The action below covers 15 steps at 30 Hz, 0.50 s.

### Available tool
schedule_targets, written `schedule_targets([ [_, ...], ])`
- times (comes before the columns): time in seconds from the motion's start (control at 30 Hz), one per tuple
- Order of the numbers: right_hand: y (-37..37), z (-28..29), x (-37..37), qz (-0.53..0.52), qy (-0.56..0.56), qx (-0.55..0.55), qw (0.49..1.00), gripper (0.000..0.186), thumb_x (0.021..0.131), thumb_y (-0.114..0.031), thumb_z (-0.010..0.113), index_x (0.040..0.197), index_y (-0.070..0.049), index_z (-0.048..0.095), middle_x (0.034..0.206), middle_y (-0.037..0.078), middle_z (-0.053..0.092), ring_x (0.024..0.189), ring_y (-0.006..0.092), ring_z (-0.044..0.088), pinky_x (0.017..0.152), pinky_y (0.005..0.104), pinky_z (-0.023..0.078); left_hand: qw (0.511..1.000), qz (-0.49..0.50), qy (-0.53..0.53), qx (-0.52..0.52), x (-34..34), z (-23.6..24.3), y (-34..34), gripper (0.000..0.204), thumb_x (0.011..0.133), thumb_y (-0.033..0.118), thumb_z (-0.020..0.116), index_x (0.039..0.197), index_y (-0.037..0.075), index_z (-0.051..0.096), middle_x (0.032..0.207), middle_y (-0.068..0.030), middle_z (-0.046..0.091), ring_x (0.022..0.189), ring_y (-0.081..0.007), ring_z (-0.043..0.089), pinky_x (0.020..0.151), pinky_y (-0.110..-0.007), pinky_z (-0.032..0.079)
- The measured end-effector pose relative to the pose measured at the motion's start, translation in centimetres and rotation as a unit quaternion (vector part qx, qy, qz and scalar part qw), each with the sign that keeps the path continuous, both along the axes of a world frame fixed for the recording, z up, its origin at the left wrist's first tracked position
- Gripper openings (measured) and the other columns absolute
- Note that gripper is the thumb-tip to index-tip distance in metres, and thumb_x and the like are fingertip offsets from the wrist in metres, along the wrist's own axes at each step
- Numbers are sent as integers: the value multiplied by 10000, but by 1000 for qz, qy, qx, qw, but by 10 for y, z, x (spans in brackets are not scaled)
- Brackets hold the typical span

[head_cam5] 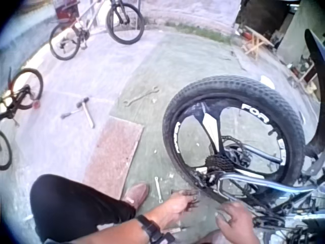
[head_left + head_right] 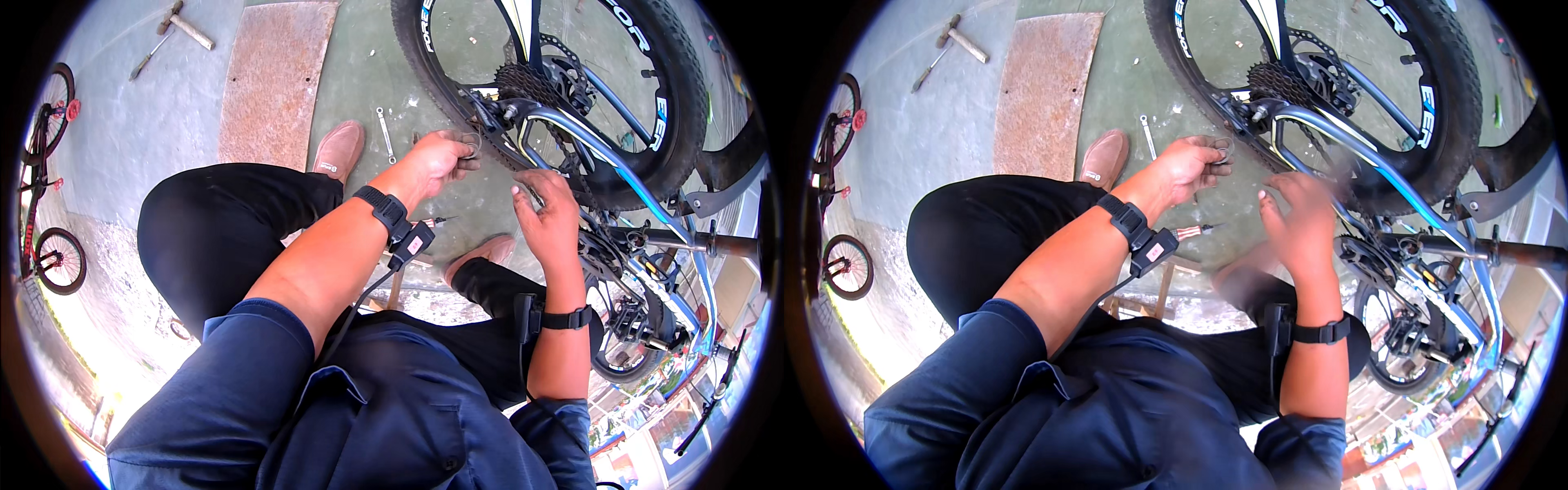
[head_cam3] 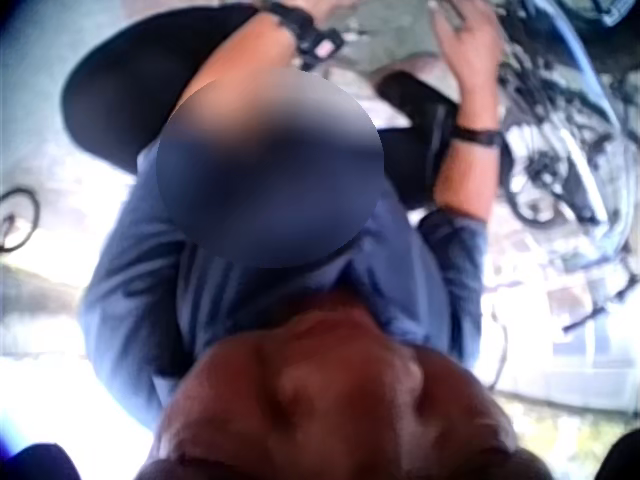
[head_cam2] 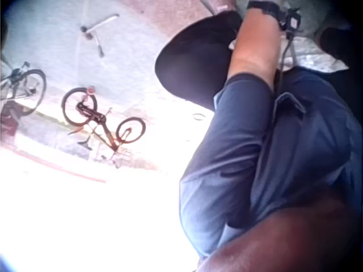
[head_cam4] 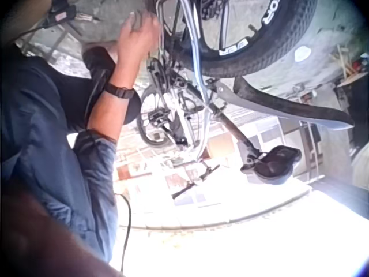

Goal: The person repairs a bicycle chain by using a wrench and a metal pin, then walks into a hallway to retrieve a tool, and returns to continue working on the chain.

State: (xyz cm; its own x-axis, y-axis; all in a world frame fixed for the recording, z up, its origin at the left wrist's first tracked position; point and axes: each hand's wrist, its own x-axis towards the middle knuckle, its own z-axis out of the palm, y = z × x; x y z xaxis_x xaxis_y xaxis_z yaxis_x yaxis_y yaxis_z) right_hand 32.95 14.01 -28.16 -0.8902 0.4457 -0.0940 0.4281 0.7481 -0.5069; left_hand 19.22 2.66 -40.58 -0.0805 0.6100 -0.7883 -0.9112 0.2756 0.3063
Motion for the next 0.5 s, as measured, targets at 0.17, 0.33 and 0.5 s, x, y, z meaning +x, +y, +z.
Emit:
schedule_targets([
  [0.17, -7, -41, 1, -89, -9, -164, 982, 200, 847, -124, 647, 987, 18, 664, 940, 125, 666, 853, 225, 639, 774, 314, 494, 989, -80, 118, -32, 2, 0, -10, 309, 924, 110, 556, 1216, 12, 526, 1031, -97, 648, 831, -164, 641, 694, -292, 493],
  [0.33, -20, -77, -22, -283, -41, -390, 875, 249, 883, -162, 634, 1073, -2, 648, 955, 84, 676, 824, 160, 636, 696, 316, 504, 983, -77, 159, -57, 5, 16, -19, 276, 931, 129, 565, 1175, 4, 531, 968, -84, 656, 798, -161, 652, 646, -289, 483],
  [0.5, -37, -100, -33, -368, 18, -547, 752, 261, 909, -131, 609, 1150, -31, 611, 970, 56, 663, 834, 145, 630, 659, 297, 510, 988, -52, 140, -43, 9, 24, -22, 236, 949, 123, 537, 1153, 6, 522, 940, -82, 653, 782, -163, 664, 580, -271, 453],
])
